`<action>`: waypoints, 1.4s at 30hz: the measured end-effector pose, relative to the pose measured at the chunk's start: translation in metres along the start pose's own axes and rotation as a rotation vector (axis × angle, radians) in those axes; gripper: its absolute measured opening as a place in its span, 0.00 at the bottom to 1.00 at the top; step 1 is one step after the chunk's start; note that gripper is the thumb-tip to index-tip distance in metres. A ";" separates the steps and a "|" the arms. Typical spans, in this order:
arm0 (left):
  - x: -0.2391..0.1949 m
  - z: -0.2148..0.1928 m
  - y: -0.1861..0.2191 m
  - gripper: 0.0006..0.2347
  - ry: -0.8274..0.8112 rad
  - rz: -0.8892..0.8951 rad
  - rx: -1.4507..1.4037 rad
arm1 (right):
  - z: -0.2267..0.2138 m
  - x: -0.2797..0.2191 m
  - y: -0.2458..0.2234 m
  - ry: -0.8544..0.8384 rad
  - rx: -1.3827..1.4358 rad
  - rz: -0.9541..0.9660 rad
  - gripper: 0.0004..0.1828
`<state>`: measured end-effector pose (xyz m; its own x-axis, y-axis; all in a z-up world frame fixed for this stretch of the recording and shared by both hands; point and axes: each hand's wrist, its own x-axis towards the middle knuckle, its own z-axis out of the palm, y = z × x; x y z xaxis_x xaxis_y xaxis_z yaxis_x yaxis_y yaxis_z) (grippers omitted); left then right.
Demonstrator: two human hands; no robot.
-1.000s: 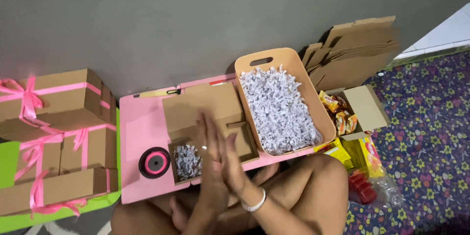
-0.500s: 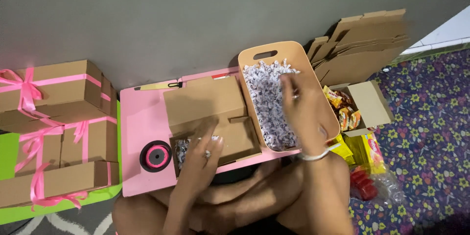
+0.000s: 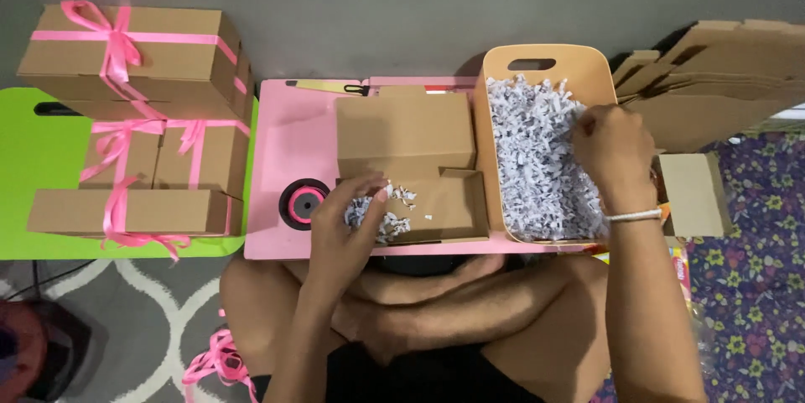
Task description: Folding thin paper strips into small accordion shapes and placing them into a cardboard box as filler.
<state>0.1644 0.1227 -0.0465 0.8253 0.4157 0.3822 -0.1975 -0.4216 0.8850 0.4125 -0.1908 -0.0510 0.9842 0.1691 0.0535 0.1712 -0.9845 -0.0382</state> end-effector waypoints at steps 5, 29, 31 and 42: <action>-0.008 0.001 0.003 0.06 0.056 -0.065 0.034 | -0.023 -0.018 0.004 0.102 0.117 -0.022 0.08; -0.027 0.134 0.094 0.27 -0.214 0.197 -0.309 | -0.035 -0.212 -0.094 -0.110 1.276 0.349 0.27; -0.037 0.127 0.110 0.38 -0.307 0.136 0.087 | -0.049 -0.215 -0.110 -0.262 1.996 0.103 0.56; -0.076 0.113 0.067 0.28 -0.308 0.002 0.135 | -0.032 -0.193 -0.146 -0.702 2.933 -0.201 0.42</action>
<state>0.1479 -0.0285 -0.0463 0.9504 0.1601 0.2668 -0.1440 -0.5337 0.8333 0.1962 -0.0816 -0.0234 0.7868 0.5946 0.1654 -0.5791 0.8039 -0.1356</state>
